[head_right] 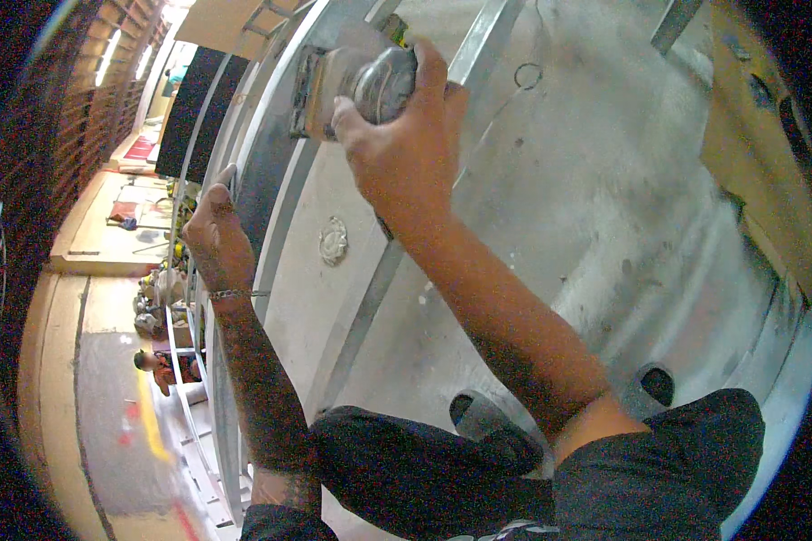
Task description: The person sands the surface of a curved metal frame using an orbital sander, moving the tool along the length of the frame to smooth the joints.
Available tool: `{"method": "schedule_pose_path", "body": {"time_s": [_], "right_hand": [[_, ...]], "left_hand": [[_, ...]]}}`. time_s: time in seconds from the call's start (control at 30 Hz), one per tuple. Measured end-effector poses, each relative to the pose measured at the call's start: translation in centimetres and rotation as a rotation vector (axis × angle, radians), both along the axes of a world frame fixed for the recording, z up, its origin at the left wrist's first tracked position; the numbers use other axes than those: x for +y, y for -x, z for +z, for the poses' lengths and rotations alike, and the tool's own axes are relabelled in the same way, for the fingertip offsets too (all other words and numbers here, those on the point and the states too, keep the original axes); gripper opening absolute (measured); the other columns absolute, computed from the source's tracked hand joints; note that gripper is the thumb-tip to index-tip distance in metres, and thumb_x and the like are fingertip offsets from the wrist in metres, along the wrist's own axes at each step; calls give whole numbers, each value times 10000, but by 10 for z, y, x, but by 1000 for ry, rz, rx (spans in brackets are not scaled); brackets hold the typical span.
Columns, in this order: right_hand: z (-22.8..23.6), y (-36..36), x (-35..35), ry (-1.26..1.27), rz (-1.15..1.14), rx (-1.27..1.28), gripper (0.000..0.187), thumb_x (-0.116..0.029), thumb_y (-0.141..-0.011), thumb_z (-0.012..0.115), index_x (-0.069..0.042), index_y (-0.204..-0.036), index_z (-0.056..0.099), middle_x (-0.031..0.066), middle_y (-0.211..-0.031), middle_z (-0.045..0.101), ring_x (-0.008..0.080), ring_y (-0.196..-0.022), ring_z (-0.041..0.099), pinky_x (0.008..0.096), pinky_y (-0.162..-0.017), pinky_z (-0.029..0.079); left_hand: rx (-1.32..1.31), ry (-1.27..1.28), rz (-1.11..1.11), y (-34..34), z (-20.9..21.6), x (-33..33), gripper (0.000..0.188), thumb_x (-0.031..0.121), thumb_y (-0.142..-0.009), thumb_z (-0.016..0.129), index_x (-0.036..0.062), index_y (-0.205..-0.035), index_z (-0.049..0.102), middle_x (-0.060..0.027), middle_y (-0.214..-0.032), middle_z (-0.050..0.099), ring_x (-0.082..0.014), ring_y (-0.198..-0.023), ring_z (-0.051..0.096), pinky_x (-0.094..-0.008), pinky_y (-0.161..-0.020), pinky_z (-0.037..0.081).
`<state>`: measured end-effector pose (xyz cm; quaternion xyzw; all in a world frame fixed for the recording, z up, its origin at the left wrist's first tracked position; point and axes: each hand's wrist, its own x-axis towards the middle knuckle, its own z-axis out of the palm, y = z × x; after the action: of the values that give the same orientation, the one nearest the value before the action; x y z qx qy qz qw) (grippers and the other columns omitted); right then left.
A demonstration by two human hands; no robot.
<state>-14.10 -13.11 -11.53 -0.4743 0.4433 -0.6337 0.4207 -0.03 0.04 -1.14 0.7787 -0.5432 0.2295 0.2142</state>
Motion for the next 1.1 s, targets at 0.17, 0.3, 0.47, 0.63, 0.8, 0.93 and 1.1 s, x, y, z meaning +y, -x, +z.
{"method": "schedule_pose_path", "body": {"time_s": [0.17, 0.3, 0.47, 0.63, 0.8, 0.93, 1.1], "right_hand": [[5, 13, -26, 13, 15, -22, 744, -235, -785, 849, -25, -1409, 502, 201, -1204, 590, 310, -1039, 647, 412, -937, 531], [15, 22, -38, -15, 93, -126, 707, -207, -782, 844, -33, -1389, 528, 163, -1229, 610, 268, -1083, 652, 371, -922, 539], [22, 21, -48, 14, -19, -18, 724, -201, -799, 814, -82, -1434, 488, 263, -1221, 564, 437, -1134, 604, 503, -990, 499], [25, 21, -41, -7, 32, 0, 718, -195, -812, 806, -107, -1447, 481, 264, -1202, 555, 450, -1135, 604, 503, -991, 504], [24, 19, -44, 37, -39, -21, 690, -174, -812, 807, -106, -1423, 493, 254, -1173, 545, 429, -1074, 627, 504, -924, 530], [26, 21, -48, 3, 32, -53, 686, -171, -814, 811, -118, -1421, 496, 248, -1157, 541, 420, -1041, 639, 503, -902, 535], [25, 17, -27, 26, 99, -135, 661, -174, -821, 812, -141, -1408, 511, 245, -1142, 549, 427, -1044, 646, 497, -901, 539]], "left_hand": [[13, 6, -8, -5, -1, 1, 716, 604, -1059, 431, -30, -1210, 727, -260, -1091, 750, -401, -1061, 730, -448, -902, 559], [7, 31, -24, -6, -3, 2, 727, 621, -1053, 441, -27, -1220, 723, -250, -1072, 754, -371, -1018, 739, -432, -874, 560], [35, -25, 32, 1, 0, 2, 725, 623, -1053, 444, -24, -1225, 722, -236, -1016, 758, -306, -930, 737, -406, -834, 553], [-8, -3, 23, -1, -1, 2, 743, 632, -1052, 438, -32, -1235, 718, -236, -989, 760, -257, -916, 732, -387, -822, 550], [20, 27, -40, -2, -3, 0, 787, 644, -1046, 435, -66, -1256, 700, -235, -1001, 763, -262, -925, 728, -380, -822, 547], [33, -10, 25, 3, -1, -1, 786, 640, -1049, 433, -70, -1260, 697, -244, -1011, 761, -264, -935, 726, -382, -826, 547], [23, 28, -40, -3, -5, 1, 803, 662, -1040, 440, -66, -1260, 700, -255, -1057, 758, -272, -992, 729, -386, -860, 555]]}}
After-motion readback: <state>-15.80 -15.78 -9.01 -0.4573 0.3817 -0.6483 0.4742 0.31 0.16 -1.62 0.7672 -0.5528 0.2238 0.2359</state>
